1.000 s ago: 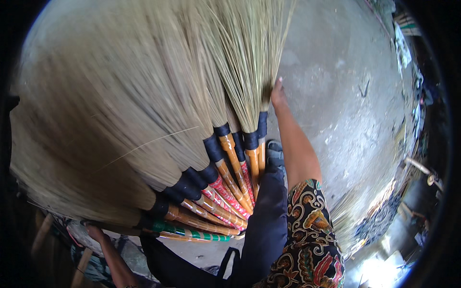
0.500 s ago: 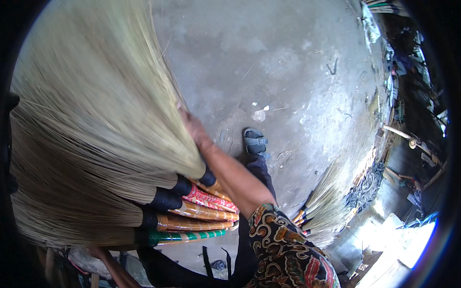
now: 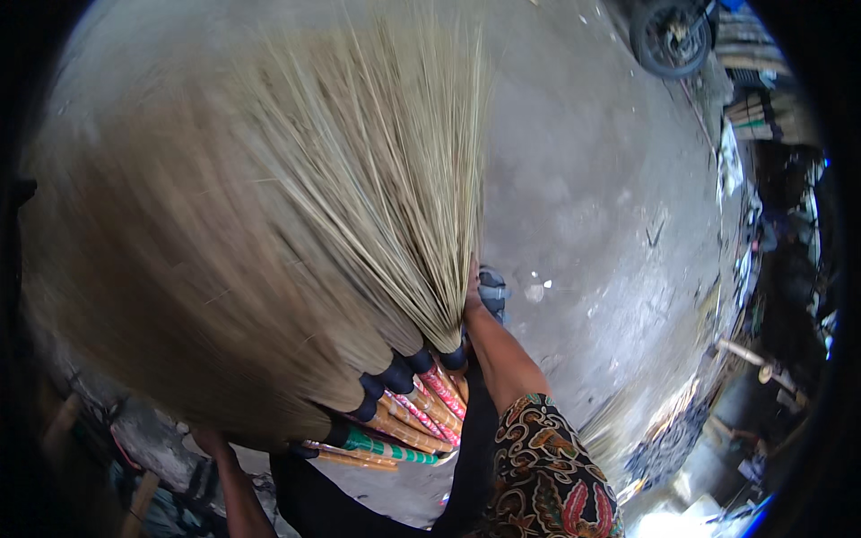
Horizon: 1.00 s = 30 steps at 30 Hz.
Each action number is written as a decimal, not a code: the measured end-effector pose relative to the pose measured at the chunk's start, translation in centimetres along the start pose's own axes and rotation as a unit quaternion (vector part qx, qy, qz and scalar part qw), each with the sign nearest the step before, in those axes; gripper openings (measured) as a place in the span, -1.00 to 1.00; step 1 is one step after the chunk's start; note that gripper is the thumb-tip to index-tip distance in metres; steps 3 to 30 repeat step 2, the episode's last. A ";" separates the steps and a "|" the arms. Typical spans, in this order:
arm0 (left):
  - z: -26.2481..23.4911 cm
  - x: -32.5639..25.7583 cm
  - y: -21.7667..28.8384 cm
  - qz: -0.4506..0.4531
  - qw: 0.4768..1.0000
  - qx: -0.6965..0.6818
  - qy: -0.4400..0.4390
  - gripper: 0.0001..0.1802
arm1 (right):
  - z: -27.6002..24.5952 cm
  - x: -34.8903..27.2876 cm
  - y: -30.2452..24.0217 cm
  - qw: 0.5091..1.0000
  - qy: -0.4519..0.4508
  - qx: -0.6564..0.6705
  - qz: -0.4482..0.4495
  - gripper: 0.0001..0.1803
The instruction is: The person sits on the floor and arranges multiple brooms with patterned handles into neat rows. They pick up each broom, align it with others, and place it down, repeating the process to form organized groups.
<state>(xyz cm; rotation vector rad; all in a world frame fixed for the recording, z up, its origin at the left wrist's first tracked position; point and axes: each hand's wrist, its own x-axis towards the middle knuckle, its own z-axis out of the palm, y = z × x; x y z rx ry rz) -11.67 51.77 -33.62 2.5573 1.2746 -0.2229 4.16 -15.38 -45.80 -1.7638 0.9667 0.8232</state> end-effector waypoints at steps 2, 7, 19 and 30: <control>-0.8 1.4 0.4 0.063 0.997 -0.005 -0.039 -0.31 | -1.6 2.2 2.0 1.000 0.005 0.015 0.005 -0.06; -0.8 1.4 0.4 0.063 0.997 -0.005 -0.039 -0.31 | -1.6 2.2 2.0 1.000 0.005 0.015 0.005 -0.06; -0.8 1.4 0.4 0.063 0.997 -0.005 -0.039 -0.31 | -1.6 2.2 2.0 1.000 0.005 0.015 0.005 -0.06; -0.8 1.4 0.4 0.063 0.997 -0.005 -0.039 -0.31 | -1.6 2.2 2.0 1.000 0.005 0.015 0.005 -0.06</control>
